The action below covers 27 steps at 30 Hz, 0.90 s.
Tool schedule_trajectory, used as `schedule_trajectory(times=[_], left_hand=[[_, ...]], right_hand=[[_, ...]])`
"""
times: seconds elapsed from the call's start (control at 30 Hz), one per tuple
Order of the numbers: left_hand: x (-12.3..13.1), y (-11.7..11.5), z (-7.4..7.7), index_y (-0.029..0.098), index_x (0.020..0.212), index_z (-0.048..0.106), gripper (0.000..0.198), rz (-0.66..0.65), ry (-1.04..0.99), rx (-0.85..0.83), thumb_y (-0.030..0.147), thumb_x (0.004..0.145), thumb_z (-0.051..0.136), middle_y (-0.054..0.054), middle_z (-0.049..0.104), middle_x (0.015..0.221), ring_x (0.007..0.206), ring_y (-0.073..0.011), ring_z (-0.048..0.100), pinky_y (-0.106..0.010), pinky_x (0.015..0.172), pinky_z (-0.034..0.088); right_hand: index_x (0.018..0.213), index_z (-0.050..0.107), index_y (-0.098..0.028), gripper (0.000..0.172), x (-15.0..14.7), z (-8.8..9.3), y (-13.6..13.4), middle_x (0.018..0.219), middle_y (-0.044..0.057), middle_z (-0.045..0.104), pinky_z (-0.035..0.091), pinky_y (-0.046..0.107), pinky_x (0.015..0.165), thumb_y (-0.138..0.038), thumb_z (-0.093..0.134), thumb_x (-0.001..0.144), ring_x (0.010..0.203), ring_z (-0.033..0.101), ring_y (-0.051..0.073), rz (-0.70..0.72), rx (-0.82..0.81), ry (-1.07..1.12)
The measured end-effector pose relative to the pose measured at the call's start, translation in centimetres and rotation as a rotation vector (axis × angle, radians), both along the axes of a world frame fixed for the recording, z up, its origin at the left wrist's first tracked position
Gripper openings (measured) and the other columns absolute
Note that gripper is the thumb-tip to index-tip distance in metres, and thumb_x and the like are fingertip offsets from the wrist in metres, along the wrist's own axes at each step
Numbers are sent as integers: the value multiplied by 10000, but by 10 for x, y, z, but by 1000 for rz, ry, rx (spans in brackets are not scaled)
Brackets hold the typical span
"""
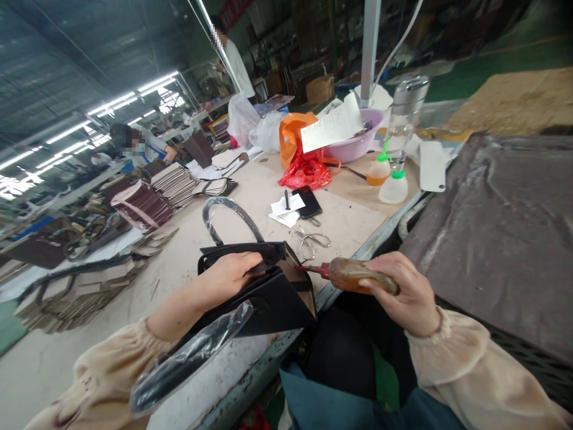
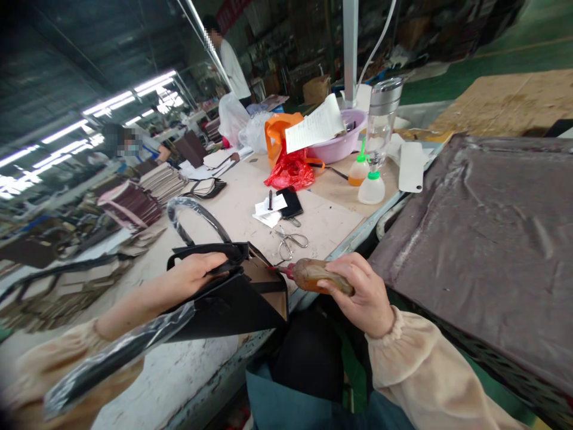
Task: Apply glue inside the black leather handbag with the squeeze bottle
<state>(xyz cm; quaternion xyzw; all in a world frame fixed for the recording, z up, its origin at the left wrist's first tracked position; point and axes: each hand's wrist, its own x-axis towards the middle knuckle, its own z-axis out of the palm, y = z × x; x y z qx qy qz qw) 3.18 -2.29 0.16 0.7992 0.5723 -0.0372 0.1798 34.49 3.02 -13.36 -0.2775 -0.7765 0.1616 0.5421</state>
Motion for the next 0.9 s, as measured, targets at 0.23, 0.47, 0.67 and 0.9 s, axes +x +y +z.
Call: schedule_trajectory(times=[0.23, 0.47, 0.67, 0.9], left_hand=[[4, 1, 2, 158, 767, 506, 301, 20, -1, -2, 375, 926, 371, -34, 575, 764, 703, -149, 544, -233, 640, 390], [3, 1, 1, 161, 760, 500, 263, 16, -20, 1, 335, 923, 390, -30, 578, 761, 708, -148, 545, -231, 639, 394], [3, 0, 2, 150, 767, 509, 272, 12, -27, -6, 336, 926, 392, -35, 579, 770, 712, -150, 545, -236, 644, 395], [2, 2, 1, 149, 760, 514, 277, 15, -17, -2, 342, 919, 395, -36, 577, 756, 698, -153, 541, -239, 635, 394]], right_hand=[[967, 604, -203, 236, -5, 20, 4, 847, 58, 614, 504, 297, 643, -202, 699, 752, 751, 595, 181, -6, 35, 82], [978, 605, -237, 258, -9, 31, 5, 872, 54, 619, 504, 320, 665, -210, 711, 744, 774, 597, 197, -41, 27, 151], [959, 616, -225, 244, -7, 30, 6, 856, 52, 617, 505, 299, 638, -215, 717, 737, 745, 601, 187, -42, 41, 121], [988, 607, -225, 267, 1, 20, -1, 869, 55, 609, 503, 306, 637, -204, 709, 743, 756, 590, 188, -14, 7, 80]])
